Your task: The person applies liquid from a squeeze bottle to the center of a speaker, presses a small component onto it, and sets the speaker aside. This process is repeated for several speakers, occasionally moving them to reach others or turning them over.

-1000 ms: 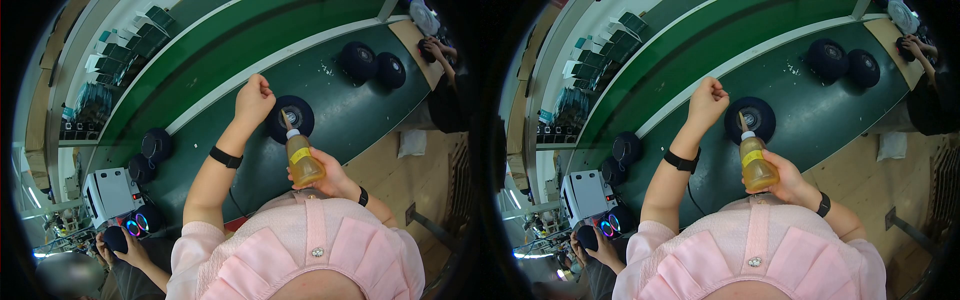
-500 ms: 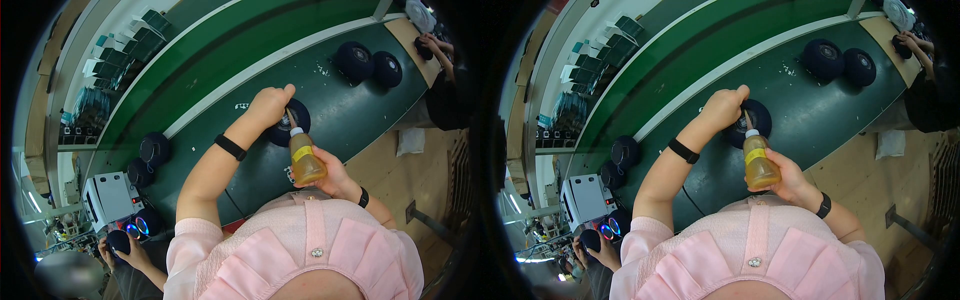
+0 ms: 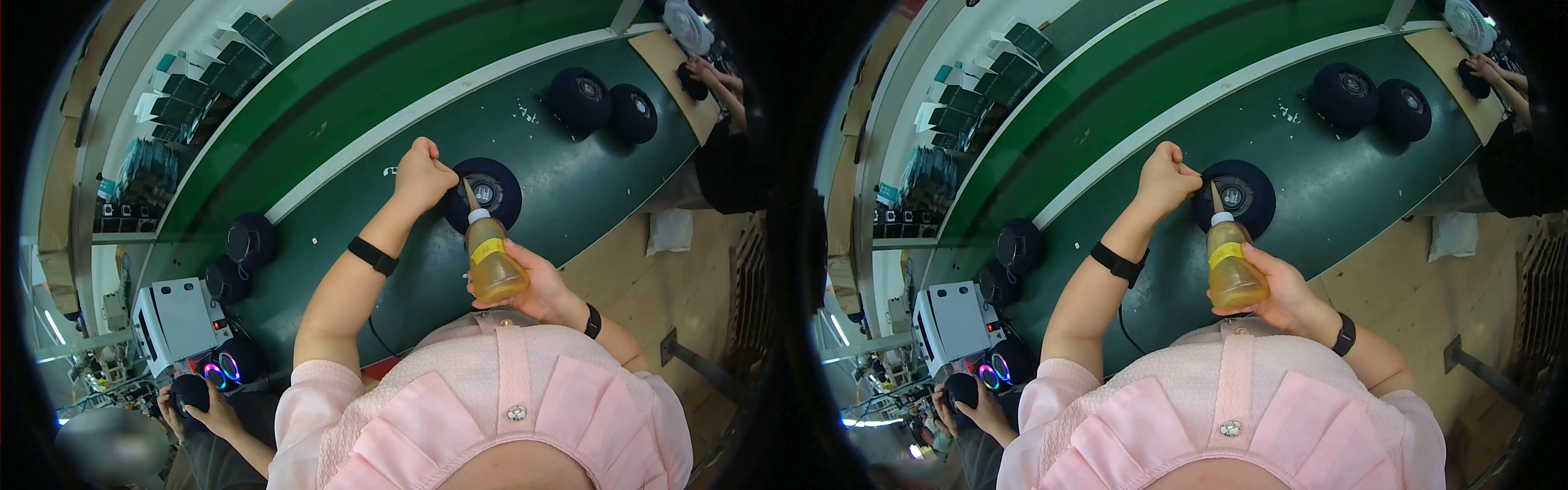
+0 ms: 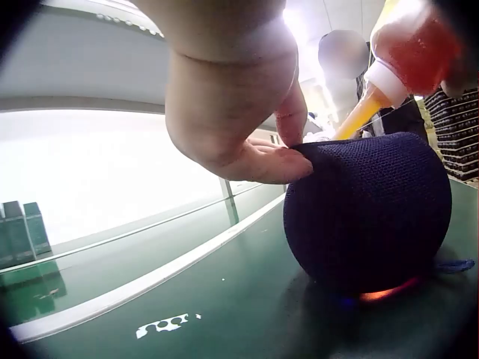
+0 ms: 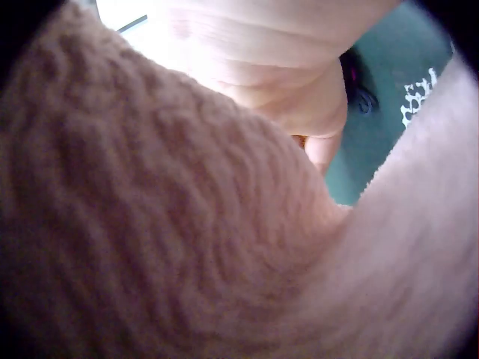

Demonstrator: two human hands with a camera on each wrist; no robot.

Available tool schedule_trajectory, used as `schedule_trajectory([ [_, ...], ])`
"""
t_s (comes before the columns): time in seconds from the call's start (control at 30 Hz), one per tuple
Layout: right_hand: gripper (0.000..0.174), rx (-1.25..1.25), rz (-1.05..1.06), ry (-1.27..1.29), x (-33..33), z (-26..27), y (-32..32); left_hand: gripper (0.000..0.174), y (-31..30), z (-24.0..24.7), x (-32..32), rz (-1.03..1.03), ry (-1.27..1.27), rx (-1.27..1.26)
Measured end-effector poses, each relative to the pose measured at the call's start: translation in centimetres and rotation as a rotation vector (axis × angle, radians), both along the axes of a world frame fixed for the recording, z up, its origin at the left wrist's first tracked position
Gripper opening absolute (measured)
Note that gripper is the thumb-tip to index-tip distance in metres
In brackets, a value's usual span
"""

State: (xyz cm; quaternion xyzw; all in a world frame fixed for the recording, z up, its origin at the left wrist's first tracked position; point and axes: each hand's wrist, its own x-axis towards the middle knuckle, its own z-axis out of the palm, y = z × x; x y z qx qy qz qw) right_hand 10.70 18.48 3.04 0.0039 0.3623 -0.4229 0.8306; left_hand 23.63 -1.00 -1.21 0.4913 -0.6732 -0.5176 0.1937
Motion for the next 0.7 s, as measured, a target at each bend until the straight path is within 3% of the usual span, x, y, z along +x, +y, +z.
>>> schedule_trajectory([
  [0.4, 0.045, 0.016, -0.166, -0.279, 1.0, -0.6, 0.1, 0.033, 1.2, 0.0, -0.4, 0.099, -0.053, -0.131],
  [0.5, 0.044, 0.011, -0.138, -0.269, 0.8, -0.6, 0.0, 0.034, 1.2, 0.0, -0.5, 0.115, -0.062, -0.137],
  [0.7, 0.047, 0.058, -0.011, 0.066, 0.6, -1.5, 0.6, 0.035, 1.2, -0.1, -0.4, 0.149, -0.025, -0.083],
])
